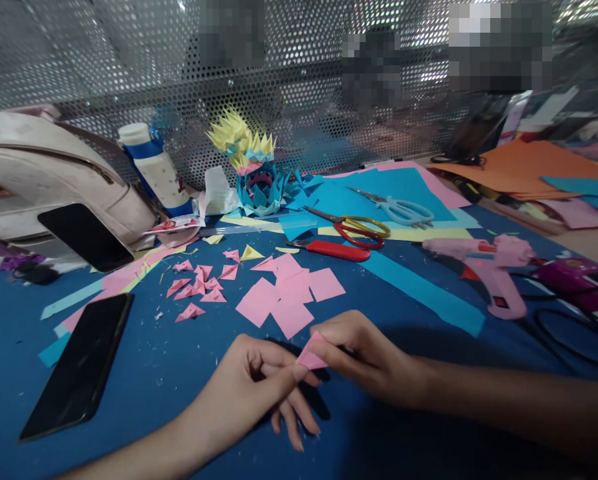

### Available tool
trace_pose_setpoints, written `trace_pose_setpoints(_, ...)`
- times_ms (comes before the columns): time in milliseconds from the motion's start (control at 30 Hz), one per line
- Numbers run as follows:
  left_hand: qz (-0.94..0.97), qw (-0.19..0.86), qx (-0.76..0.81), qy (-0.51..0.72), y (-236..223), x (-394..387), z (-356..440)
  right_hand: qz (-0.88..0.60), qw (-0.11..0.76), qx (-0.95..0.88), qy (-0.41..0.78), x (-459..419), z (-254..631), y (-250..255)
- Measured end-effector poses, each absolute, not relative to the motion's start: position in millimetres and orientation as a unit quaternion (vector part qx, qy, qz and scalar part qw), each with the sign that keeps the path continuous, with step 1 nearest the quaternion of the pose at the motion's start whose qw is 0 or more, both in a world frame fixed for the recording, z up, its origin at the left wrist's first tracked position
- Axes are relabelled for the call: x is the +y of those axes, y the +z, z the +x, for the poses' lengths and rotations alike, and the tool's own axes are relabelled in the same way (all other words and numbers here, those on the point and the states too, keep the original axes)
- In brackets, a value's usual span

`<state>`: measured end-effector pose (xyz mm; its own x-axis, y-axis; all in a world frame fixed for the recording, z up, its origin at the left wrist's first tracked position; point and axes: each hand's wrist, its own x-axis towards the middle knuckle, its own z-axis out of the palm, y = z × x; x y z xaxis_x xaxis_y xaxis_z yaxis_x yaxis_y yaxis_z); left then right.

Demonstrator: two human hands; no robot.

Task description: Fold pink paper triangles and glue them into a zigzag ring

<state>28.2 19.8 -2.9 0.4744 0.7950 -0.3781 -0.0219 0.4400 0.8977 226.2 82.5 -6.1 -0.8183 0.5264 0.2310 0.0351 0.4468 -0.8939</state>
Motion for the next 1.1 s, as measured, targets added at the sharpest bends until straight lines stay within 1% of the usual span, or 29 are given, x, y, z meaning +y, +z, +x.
trace_pose_setpoints(133,0.442,0.722,0.430,0.314,-4.1,20.6,27.5,-0.196,0.278,-0.803,0.489,85.9,225.9,-3.7)
trace_pose_setpoints(333,0.499,0.678,0.442,0.311,2.2,14.9,23.4,-0.178,0.260,-0.809,0.497,84.8,227.4,-1.7)
trace_pose_setpoints(600,0.510,0.660,0.450,0.319,-0.3,16.4,26.7,-0.162,0.292,-0.809,0.483,86.6,227.4,-2.0)
trace_pose_setpoints(800,0.564,0.650,0.426,0.280,-1.5,14.4,29.0,-0.125,0.265,-0.806,0.515,83.2,226.1,-6.3)
trace_pose_setpoints(967,0.606,0.607,0.438,0.271,-1.3,12.3,30.2,-0.131,0.251,-0.829,0.482,81.6,226.1,-8.9)
trace_pose_setpoints(1100,0.636,0.565,0.443,0.283,2.5,20.2,21.9,-0.151,0.243,-0.826,0.486,85.7,228.2,-6.9)
